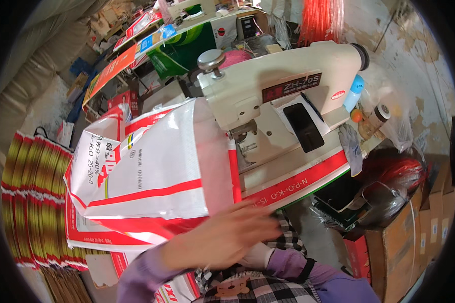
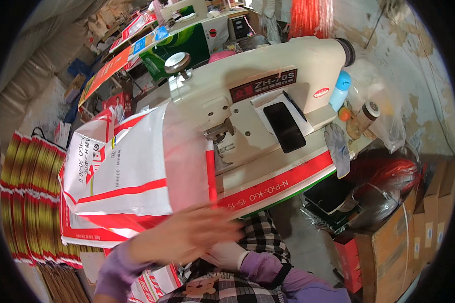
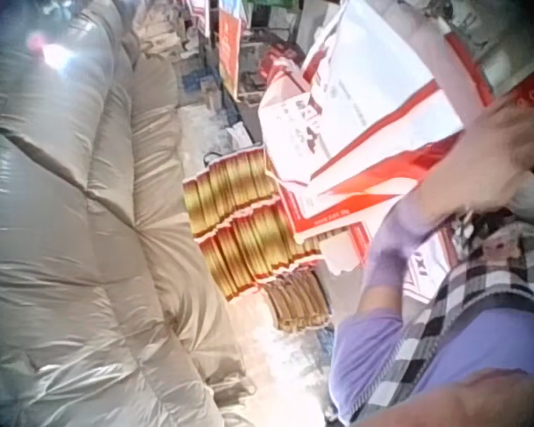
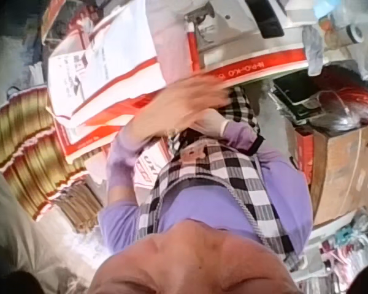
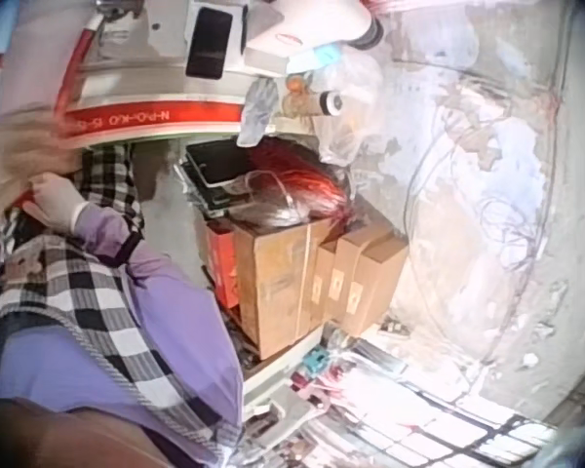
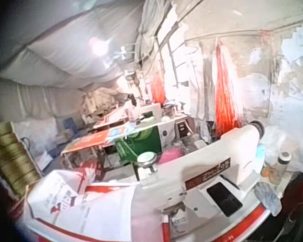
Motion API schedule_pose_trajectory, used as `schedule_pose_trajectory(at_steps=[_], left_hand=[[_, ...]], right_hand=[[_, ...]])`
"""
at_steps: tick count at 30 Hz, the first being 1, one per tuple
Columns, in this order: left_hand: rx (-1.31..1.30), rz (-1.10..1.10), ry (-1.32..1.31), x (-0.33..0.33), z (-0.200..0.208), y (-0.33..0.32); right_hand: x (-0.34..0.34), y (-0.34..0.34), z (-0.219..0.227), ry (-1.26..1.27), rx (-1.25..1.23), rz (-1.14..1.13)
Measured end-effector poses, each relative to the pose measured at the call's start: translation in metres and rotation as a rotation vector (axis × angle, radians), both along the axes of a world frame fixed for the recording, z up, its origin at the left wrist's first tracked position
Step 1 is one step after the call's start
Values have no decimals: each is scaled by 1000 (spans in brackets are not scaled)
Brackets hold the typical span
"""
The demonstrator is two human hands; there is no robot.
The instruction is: The person is sewing the edges of large plastic fertilizer bags using an industrial sewing machine.
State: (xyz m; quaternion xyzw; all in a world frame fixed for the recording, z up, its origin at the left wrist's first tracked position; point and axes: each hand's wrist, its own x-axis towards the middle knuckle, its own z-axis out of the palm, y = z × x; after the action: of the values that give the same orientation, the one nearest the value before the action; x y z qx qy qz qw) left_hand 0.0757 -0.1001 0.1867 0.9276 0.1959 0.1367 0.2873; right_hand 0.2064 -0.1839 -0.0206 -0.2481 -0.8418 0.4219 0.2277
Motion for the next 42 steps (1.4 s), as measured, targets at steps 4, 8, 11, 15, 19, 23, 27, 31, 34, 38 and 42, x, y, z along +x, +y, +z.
schedule_pose_trajectory(at_steps=[4,8,11,15,19,23,27,31,34,38,42], left_hand=[[-56,562,-361,-11,-157,103],[-629,1179,-772,-83,-212,116],[-143,1182,-154,-70,-180,105],[122,793,-48,-71,-182,121],[29,826,-47,-76,-194,108],[181,773,286,-50,-202,108],[214,1008,319,-12,-214,82],[227,774,368,8,-200,12],[-345,427,156,-19,-189,-84],[23,624,-171,-101,-109,-137],[471,1272,719,-187,-33,-133]], right_hand=[[18,5,11,139,-75,-7],[30,6,14,139,-281,-138],[29,10,21,137,-208,-142],[23,12,40,89,-103,-88],[19,9,50,79,-22,-130],[17,6,46,30,0,-81],[19,9,39,49,88,-70],[49,11,7,-124,141,-56],[63,19,-17,-81,9,-37],[69,26,-20,100,-75,-153],[49,65,-30,313,-369,-324]])
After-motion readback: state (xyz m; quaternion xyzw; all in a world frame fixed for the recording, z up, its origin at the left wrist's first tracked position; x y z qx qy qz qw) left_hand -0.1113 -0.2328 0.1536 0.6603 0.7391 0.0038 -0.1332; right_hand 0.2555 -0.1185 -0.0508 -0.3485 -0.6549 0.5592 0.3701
